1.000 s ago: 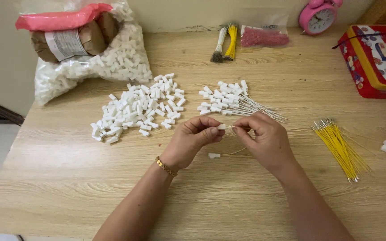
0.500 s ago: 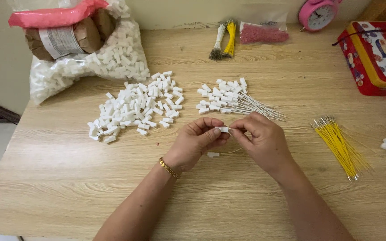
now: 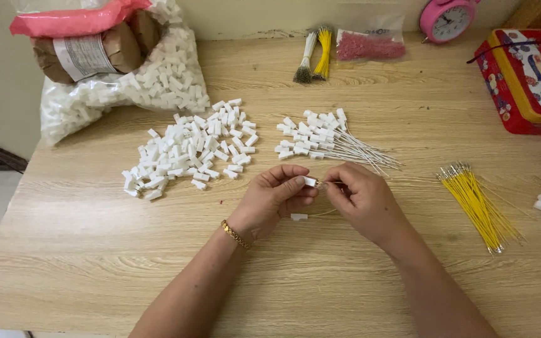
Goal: The recorder is inserting thin wires into white plastic connectors at a workbench.
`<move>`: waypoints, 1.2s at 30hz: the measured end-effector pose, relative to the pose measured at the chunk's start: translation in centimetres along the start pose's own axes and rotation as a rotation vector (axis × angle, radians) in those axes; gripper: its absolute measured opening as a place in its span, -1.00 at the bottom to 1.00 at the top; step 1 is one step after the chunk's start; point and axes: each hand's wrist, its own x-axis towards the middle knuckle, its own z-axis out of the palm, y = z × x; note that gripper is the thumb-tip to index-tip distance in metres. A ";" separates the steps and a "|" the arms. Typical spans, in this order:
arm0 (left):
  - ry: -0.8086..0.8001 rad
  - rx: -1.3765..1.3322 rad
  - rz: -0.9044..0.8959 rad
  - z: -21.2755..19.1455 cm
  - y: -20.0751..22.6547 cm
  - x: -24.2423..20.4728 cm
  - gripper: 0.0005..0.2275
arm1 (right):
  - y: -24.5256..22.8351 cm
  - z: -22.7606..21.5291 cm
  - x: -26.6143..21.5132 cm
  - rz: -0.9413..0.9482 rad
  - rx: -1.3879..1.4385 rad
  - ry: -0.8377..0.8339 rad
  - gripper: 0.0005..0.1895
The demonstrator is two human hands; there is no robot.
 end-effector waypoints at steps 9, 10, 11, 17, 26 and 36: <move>0.049 -0.038 -0.016 0.6 0.2 0.0 -0.83 | -0.8 -0.3 0.2 -0.043 -0.044 0.037 -0.95; 0.053 -0.060 -0.023 0.5 0.2 0.1 -0.82 | -1.1 -0.4 0.3 -0.042 -0.047 0.039 -0.94; 0.051 -0.059 -0.024 0.6 0.3 0.1 -0.82 | -0.9 -0.3 0.3 -0.041 -0.048 0.041 -0.94; 0.040 -0.057 -0.023 0.7 0.3 0.1 -0.83 | -0.6 0.0 0.0 -0.037 -0.017 0.072 -0.94; 0.026 -0.064 -0.044 1.2 0.5 -0.2 -0.84 | -0.6 -0.1 0.0 -0.005 -0.054 0.043 -0.91; 0.032 0.008 0.000 0.6 -0.8 0.0 -0.85 | -1.4 0.0 0.0 -0.013 -0.072 0.016 -0.91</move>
